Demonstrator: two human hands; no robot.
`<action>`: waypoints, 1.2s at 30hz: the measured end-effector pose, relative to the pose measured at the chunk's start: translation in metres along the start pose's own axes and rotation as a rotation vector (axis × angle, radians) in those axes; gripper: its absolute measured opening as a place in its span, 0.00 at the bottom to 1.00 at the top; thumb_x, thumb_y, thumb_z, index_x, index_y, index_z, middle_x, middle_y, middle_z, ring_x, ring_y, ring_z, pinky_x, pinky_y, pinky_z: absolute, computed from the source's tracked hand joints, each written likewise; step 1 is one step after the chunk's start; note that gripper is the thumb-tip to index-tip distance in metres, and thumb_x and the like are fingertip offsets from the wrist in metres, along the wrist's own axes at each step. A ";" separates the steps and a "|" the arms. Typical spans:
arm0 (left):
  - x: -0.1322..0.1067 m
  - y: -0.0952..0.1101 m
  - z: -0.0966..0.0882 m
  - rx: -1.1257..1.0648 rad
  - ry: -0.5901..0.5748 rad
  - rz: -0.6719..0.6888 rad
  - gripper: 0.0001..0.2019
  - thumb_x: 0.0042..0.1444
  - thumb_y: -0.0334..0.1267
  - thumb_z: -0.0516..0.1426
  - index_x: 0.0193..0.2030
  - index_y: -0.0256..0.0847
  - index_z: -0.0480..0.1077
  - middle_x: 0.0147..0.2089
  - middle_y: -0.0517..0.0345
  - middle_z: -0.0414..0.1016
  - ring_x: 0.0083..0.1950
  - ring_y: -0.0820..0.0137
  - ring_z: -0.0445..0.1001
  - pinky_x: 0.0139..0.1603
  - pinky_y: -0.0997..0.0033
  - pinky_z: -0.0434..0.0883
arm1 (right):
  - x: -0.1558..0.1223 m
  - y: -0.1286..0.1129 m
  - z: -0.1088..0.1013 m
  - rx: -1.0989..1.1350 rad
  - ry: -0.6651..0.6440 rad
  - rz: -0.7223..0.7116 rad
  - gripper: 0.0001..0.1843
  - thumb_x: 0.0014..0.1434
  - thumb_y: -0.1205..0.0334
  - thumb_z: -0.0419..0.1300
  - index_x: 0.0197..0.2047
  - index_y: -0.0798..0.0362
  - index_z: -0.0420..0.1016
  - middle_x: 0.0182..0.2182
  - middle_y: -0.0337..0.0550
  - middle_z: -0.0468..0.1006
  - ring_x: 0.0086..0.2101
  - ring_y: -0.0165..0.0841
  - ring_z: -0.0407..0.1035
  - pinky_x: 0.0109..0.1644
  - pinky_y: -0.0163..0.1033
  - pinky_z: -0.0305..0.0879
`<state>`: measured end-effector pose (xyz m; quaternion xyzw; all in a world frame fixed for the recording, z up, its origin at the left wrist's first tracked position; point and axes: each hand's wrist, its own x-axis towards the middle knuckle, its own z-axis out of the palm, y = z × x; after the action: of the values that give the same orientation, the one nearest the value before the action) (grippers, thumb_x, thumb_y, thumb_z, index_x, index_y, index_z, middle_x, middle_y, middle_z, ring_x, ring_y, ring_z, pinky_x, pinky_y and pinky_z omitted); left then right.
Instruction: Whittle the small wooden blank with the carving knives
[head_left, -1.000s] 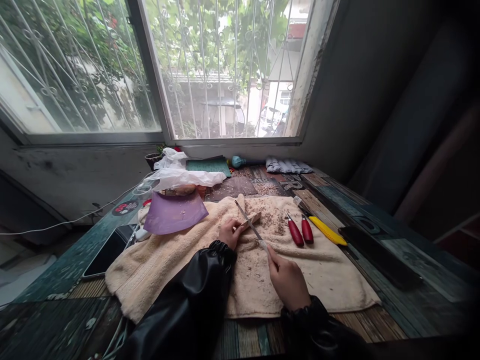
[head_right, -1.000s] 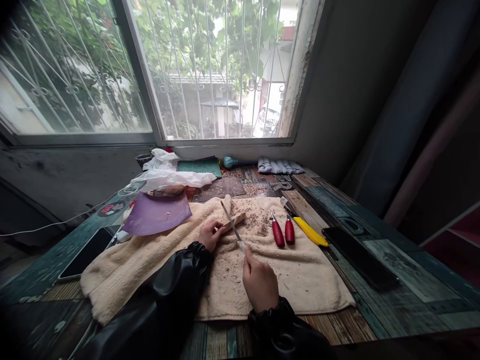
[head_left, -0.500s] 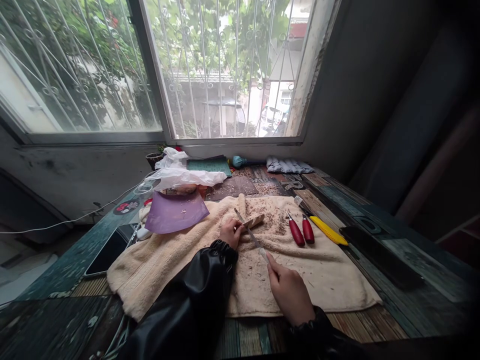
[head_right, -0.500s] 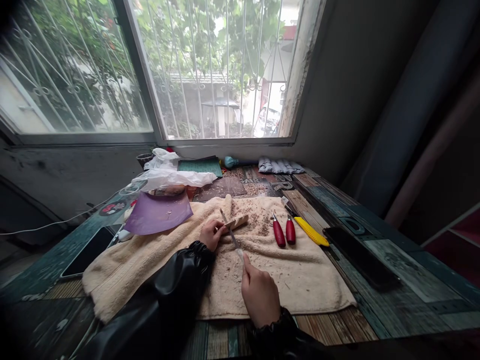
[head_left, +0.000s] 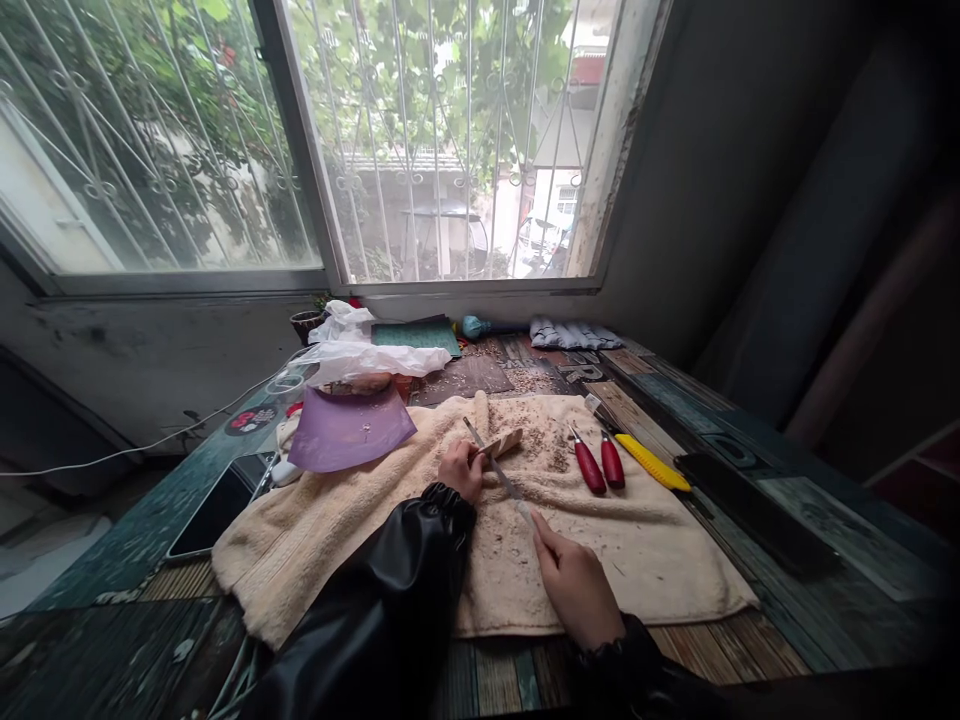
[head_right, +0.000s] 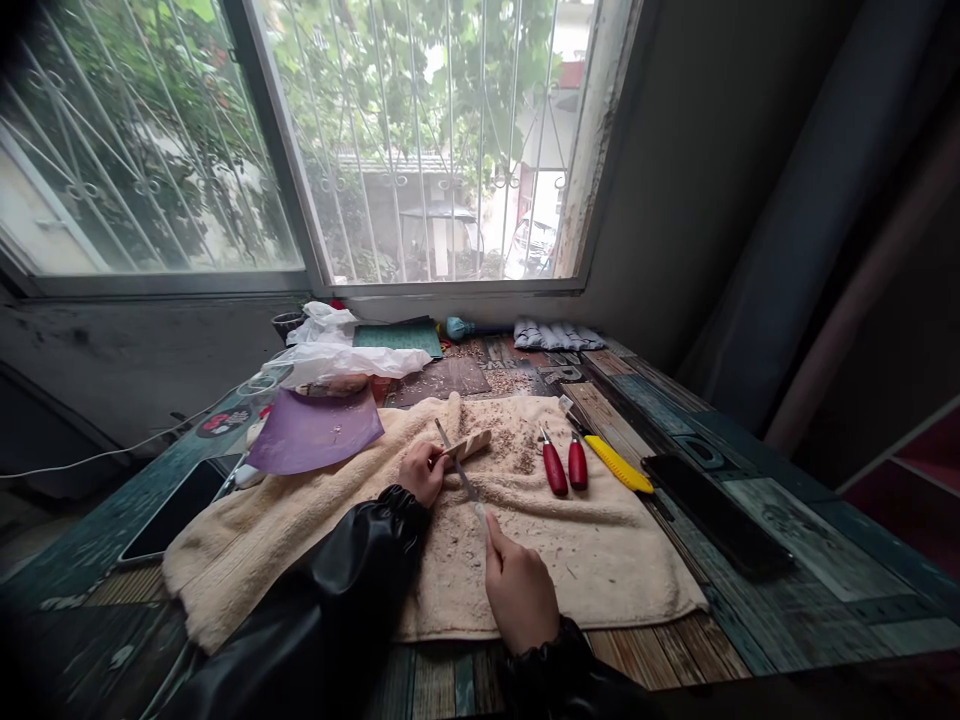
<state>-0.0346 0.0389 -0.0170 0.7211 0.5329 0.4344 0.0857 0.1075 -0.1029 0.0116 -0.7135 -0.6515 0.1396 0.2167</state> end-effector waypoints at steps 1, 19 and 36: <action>0.000 0.000 -0.001 -0.012 -0.011 0.007 0.02 0.47 0.31 0.54 0.26 0.38 0.65 0.28 0.58 0.65 0.28 0.73 0.64 0.30 0.72 0.64 | -0.003 0.001 -0.001 0.003 0.001 0.007 0.21 0.58 0.62 0.43 0.52 0.49 0.65 0.31 0.46 0.78 0.32 0.33 0.72 0.34 0.32 0.62; 0.001 -0.003 0.000 0.008 0.008 0.040 0.02 0.47 0.32 0.54 0.26 0.39 0.66 0.28 0.58 0.67 0.32 0.70 0.67 0.32 0.72 0.65 | -0.011 0.015 0.005 0.082 -0.004 0.010 0.20 0.58 0.62 0.43 0.52 0.49 0.65 0.32 0.45 0.78 0.33 0.33 0.71 0.35 0.31 0.62; 0.000 -0.004 -0.003 0.069 -0.069 0.017 0.02 0.48 0.35 0.55 0.28 0.40 0.67 0.31 0.58 0.69 0.31 0.72 0.67 0.33 0.71 0.65 | 0.011 -0.002 0.011 0.085 -0.019 0.006 0.21 0.58 0.64 0.42 0.54 0.52 0.63 0.37 0.49 0.76 0.37 0.34 0.70 0.37 0.32 0.61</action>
<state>-0.0397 0.0396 -0.0174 0.7426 0.5381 0.3916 0.0754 0.1016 -0.0908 0.0043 -0.7042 -0.6448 0.1745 0.2403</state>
